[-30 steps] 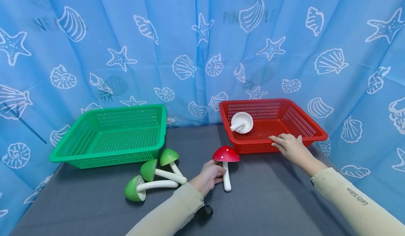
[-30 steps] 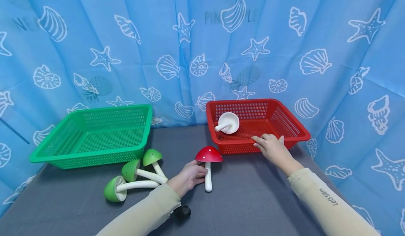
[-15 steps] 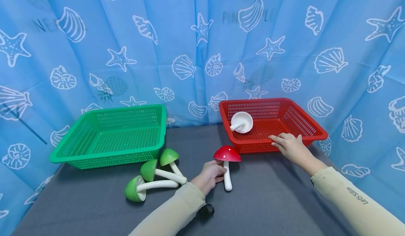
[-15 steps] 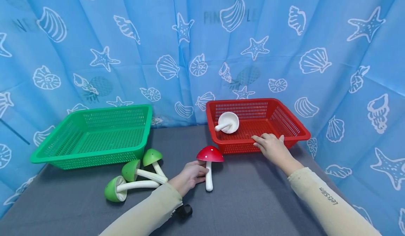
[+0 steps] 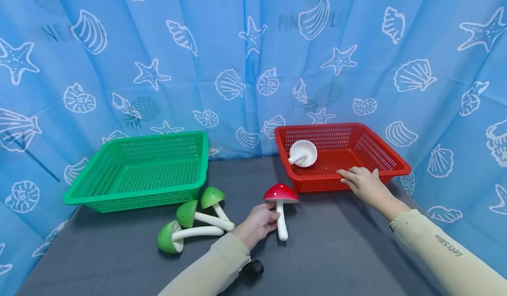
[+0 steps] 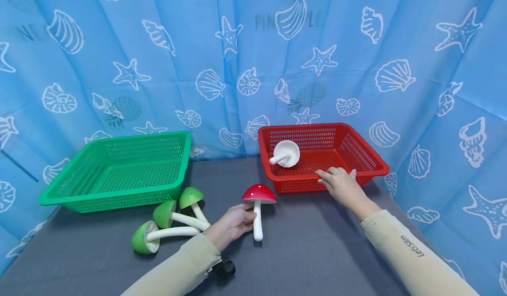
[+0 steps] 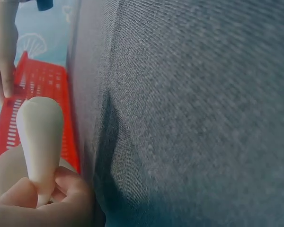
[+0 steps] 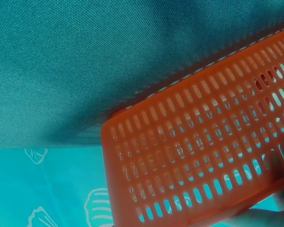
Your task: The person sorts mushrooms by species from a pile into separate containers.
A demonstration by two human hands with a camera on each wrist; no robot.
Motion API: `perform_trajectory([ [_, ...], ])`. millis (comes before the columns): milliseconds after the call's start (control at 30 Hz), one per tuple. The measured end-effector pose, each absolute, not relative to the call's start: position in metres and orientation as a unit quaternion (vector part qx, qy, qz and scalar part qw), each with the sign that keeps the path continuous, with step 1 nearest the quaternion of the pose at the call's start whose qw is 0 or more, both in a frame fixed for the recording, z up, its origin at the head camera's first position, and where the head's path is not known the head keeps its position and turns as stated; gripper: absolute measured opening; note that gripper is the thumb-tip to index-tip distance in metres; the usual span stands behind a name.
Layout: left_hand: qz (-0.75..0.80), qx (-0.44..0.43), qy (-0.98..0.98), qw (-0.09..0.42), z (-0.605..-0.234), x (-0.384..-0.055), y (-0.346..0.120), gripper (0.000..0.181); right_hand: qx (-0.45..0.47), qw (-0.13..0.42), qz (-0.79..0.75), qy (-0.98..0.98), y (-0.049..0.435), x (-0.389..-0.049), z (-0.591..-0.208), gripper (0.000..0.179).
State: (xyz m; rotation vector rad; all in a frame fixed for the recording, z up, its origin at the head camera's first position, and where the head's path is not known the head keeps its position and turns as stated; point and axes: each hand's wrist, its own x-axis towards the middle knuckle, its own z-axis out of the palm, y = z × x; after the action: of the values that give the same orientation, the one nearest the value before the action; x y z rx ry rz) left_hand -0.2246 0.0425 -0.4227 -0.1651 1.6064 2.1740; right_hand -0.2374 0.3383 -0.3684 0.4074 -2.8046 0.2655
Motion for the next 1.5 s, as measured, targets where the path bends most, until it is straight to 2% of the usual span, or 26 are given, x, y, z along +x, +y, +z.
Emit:
perform_trajectory([
  [367,0.802,-0.073,0.556,0.206,-0.406,-0.217,0.028,0.05,0.145,0.153,0.086,-0.974,0.337,-0.236,-0.367,0.039],
  [667,0.812,-0.079,0.542,0.203,-0.379,-0.22,0.026,0.047,0.148,0.153,0.087,-0.973,0.338,-0.237,-0.368,0.039],
  [1033,0.823,-0.099,0.523,0.198,-0.346,-0.23,0.039,0.047,0.153,0.158,0.09,-0.971,0.338,-0.237,-0.368,0.038],
  [1500,0.835,-0.078,0.502,0.212,-0.33,-0.245,0.065,0.049,0.16,0.168,0.087,-0.969,0.337,-0.237,-0.367,0.033],
])
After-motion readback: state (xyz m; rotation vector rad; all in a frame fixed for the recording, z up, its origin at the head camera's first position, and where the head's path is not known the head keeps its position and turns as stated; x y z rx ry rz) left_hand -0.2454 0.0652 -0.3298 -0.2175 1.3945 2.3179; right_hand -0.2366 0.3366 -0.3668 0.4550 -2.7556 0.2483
